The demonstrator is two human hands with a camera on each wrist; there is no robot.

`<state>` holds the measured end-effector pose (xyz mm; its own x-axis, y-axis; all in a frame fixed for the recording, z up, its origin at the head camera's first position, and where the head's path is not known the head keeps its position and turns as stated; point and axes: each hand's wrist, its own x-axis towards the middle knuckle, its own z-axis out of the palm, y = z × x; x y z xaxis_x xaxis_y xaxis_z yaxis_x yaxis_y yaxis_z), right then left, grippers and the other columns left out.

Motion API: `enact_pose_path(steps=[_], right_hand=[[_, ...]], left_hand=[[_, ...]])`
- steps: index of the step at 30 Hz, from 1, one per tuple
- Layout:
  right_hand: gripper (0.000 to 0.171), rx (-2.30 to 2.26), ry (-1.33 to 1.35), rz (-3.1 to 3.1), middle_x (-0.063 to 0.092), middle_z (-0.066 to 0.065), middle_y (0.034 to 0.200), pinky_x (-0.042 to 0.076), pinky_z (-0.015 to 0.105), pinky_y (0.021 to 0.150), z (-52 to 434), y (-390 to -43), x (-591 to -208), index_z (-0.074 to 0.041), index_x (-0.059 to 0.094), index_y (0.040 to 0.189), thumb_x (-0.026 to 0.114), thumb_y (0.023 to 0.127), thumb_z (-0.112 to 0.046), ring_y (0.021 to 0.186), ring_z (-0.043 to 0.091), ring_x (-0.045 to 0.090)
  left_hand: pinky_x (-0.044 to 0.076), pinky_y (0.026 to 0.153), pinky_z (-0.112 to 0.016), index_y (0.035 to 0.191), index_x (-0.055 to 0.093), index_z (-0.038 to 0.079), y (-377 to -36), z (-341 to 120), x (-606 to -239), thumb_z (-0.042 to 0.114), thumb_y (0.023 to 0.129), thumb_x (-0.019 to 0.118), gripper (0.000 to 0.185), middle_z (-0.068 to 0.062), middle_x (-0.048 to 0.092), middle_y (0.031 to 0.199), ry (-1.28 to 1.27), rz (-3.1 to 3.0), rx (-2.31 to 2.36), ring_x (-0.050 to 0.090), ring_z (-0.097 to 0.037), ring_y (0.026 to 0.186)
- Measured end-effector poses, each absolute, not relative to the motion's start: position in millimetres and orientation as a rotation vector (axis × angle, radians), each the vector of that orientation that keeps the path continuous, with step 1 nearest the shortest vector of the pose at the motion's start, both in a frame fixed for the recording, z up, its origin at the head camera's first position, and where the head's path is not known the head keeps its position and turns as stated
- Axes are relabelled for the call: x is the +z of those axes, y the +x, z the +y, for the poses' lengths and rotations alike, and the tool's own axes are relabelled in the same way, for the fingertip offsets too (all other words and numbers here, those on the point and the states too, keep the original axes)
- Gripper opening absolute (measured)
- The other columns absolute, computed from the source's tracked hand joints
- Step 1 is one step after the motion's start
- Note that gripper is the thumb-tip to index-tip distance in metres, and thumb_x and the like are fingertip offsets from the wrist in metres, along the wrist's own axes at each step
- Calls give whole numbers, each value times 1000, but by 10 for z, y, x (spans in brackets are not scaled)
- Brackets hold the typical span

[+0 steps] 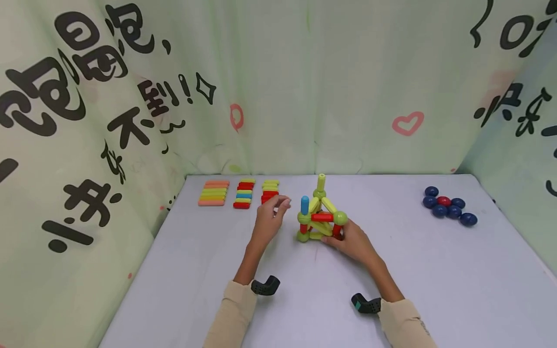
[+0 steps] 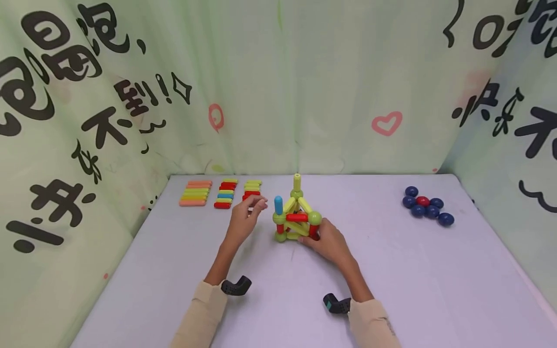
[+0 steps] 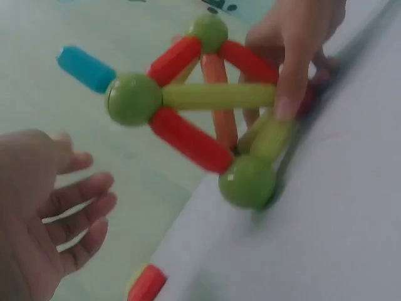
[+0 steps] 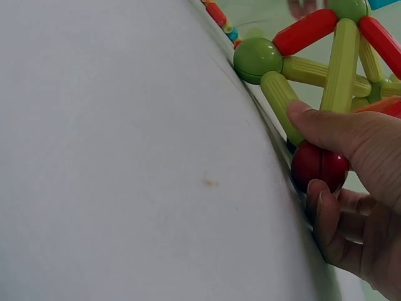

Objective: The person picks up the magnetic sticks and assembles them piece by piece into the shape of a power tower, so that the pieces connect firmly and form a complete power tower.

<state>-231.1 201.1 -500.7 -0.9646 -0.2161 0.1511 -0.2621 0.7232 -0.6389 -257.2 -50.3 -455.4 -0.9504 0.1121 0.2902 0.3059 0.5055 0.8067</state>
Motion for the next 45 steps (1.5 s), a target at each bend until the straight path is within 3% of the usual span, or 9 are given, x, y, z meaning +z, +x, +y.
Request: enact_pose_path(steps=[2,8,16,22,24,30,36,41,45], right_hand=[[64,1075,392,-2828,65,12,104,44,30,69,1998,-2344,-4987,-4,52,128,81,80,-34,83,19,52],[60,1100,391,-2801,64,12,96,44,29,65,1973,-2390,-4938,-3,54,123,82,79,-33,79,20,52],[65,1086,266,-2775,67,18,113,54,46,82,1921,-2318,-4989,0,54,127,80,80,-37,97,28,63],[64,1111,162,-2718,66,21,116,54,50,86,1822,-2274,-5015,3,52,128,79,81,-31,102,32,64],[61,1149,145,-2725,66,20,113,55,46,82,1797,-2258,-4997,2,53,127,79,82,-28,97,30,64],[47,1497,220,-2875,63,15,90,54,30,53,1770,-2221,-4887,-2,55,121,76,85,-23,60,18,60],[38,1560,364,-2950,65,9,81,54,28,52,1771,-2182,-4866,2,58,111,74,88,-23,57,15,57],[37,1570,402,-2947,65,8,82,53,27,52,1763,-2176,-4887,0,61,114,74,88,-23,59,15,58],[37,1560,459,-2927,65,7,83,54,26,52,1750,-2190,-4889,-1,61,116,73,88,-22,60,16,59]], left_hand=[[56,86,-34,116,64,11,-2645,-613,-4579,22,98,60,22,-6,67,110,-205,-2636,-1242,61,-21,106],[54,93,-42,125,63,10,-2809,-1032,-4703,16,92,68,34,-16,52,129,156,-2799,-746,49,-31,121],[49,99,-50,139,53,11,-2810,-1313,-4936,16,92,67,50,-19,41,142,132,-2865,-543,42,-38,129],[51,94,-48,133,57,11,-2813,-1341,-5003,16,91,69,44,-19,47,132,105,-2847,-516,45,-36,122],[53,91,-45,129,60,9,-2813,-1341,-5000,17,91,69,39,-18,50,127,97,-2848,-509,49,-35,117],[56,87,-39,119,66,7,-2817,-1316,-4937,15,89,72,32,-16,60,117,74,-2923,-551,57,-29,105],[55,89,-37,114,65,7,-2772,-1208,-4708,14,89,71,26,-9,65,110,-266,-2910,-1204,60,-23,103],[55,91,-33,117,62,7,-2622,-951,-4401,20,90,71,32,-10,67,112,-688,-2676,-1712,64,-23,106],[55,92,-35,119,62,7,-2485,-634,-4250,21,89,72,34,-10,67,113,-793,-2487,-1852,65,-22,105]])
